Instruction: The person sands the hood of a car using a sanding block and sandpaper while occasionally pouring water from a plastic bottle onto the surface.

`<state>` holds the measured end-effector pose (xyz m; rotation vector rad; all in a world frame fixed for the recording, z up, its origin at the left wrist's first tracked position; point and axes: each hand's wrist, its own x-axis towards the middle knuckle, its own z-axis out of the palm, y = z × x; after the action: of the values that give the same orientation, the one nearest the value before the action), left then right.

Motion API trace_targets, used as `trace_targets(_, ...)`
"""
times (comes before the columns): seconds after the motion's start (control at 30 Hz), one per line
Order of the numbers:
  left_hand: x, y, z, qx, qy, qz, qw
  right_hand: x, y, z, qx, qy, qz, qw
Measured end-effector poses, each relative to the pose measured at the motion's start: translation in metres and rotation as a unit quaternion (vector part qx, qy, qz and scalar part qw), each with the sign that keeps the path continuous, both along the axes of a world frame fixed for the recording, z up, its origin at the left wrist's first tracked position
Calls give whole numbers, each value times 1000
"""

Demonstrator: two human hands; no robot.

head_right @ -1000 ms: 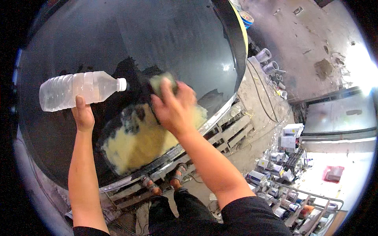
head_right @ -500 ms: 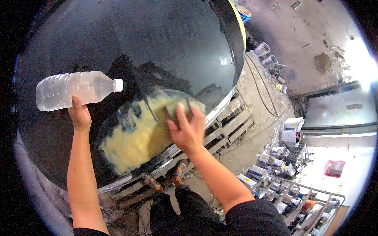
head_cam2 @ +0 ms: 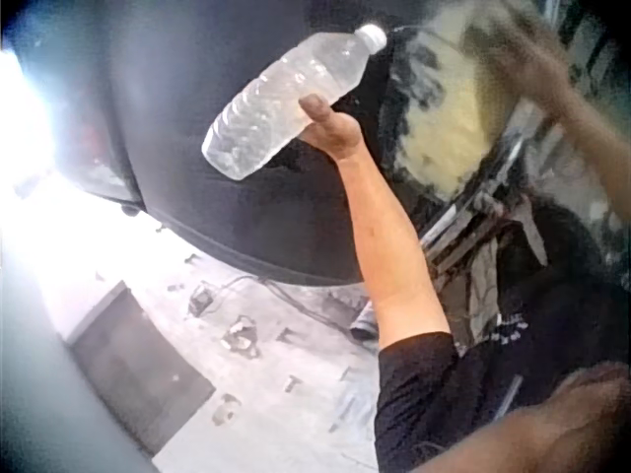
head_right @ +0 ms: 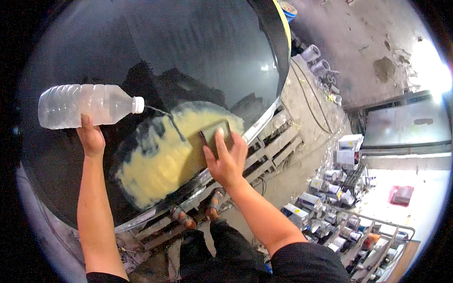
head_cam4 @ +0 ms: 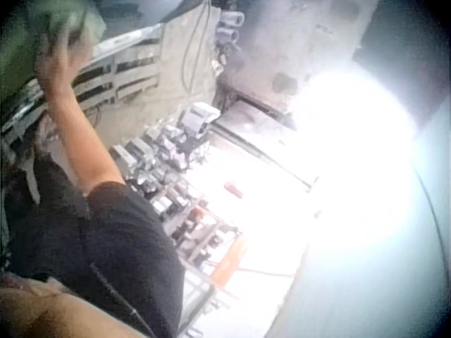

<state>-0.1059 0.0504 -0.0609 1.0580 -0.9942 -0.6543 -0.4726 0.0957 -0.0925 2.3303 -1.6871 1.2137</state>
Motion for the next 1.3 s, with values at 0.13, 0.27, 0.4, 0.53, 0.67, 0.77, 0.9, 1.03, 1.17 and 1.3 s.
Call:
trace_targets(0.13,2,-5,-12,8,-15,-11,1000,76,-59,45,-5,-6,-6,1000)
trace_targets(0.27,5,-4,-6,5,-44,-3,999,54,-36,26,0,-2,13,1000)
trace_targets(0.4,2,0,-3,14,-19,7,1000,-4,15,-4,35,10,-17,999)
trace_targets(0.53,5,-9,-12,-1,-69,-19,997,63,-43,33,-18,-13,-2,1000)
trace_targets(0.67,15,-2,-13,25,-39,-19,999,69,-40,32,20,-8,5,1000)
trace_targets(0.77,18,0,-8,13,-34,-7,999,4,27,-8,61,24,-2,998)
trace_targets(0.9,8,-6,-10,11,-24,-7,1000,15,-11,14,13,7,23,1000)
trace_targets(1.03,10,-10,-15,17,-37,-14,999,59,-97,53,4,13,11,1000)
trace_targets(1.17,17,-2,-14,5,-32,5,999,34,-43,23,11,7,50,999)
trace_targets(1.3,11,-6,-12,-18,-95,-2,995,22,-14,17,14,-12,21,1000)
